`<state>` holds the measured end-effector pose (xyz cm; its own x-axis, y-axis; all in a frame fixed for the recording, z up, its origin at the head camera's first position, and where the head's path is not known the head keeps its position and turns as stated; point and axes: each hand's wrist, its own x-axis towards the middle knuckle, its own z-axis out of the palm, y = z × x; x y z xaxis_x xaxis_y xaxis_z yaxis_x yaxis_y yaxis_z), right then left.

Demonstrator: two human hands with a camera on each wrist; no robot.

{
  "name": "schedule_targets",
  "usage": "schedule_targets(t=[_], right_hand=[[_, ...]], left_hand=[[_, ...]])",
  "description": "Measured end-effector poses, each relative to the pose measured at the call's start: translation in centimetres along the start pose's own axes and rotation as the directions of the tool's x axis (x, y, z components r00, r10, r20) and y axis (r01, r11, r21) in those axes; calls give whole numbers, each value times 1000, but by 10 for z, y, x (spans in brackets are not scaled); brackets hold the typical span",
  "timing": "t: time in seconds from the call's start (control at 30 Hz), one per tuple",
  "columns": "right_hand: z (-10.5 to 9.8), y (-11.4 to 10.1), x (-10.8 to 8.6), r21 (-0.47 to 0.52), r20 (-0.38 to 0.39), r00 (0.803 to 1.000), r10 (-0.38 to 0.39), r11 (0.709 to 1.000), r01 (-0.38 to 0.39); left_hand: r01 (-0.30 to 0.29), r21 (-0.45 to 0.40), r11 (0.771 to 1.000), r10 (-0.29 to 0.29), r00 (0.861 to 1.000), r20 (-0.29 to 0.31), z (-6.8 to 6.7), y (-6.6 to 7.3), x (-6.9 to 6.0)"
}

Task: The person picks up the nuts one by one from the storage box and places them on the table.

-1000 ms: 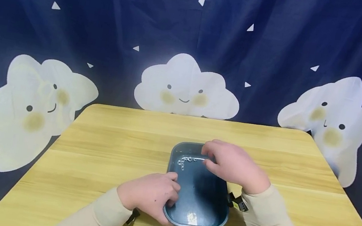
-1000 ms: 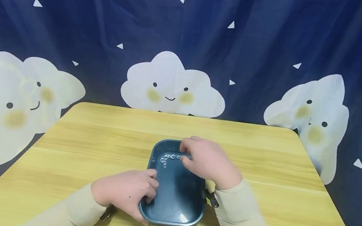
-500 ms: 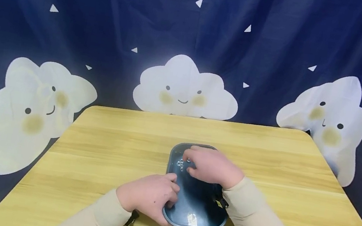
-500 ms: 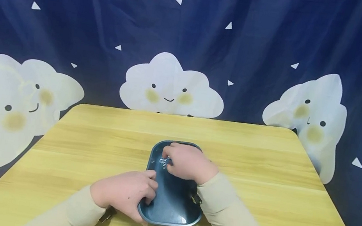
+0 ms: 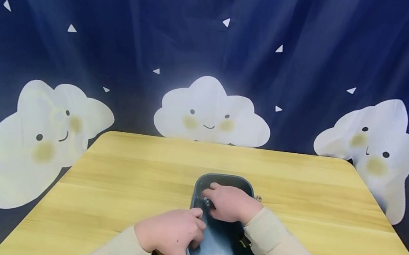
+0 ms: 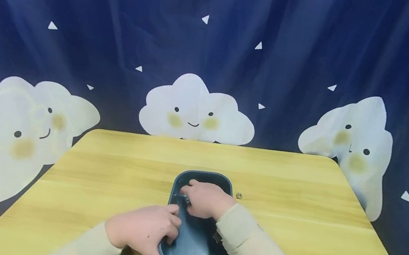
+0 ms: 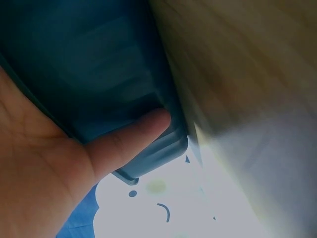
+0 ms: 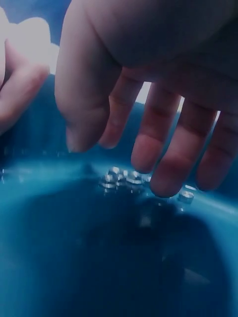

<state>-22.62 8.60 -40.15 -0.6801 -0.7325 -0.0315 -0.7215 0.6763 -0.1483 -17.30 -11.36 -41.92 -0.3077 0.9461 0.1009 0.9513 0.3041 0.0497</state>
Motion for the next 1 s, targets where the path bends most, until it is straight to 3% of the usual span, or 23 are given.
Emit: schedule_targets(t=[0.37,0.63,0.87,1.0], right_hand=[[8,0,4,-55,36,999,10,998,-8],[15,-7,-1,23,39,999,-5,1000,4],[11,-3,3,-16,1,1000,10,1000,-10],[8,-4,6,-36,10,1000,16,999,-15]], left_hand=[[-32,-13,999,32,999,8,-3,-4,3],[-17,-116,993,28,995,96,4,-3,-4],[-14,-94,995,17,999,29,2,-8,-2],[-26,-71,997,27,999,19,-2,-7,-1]])
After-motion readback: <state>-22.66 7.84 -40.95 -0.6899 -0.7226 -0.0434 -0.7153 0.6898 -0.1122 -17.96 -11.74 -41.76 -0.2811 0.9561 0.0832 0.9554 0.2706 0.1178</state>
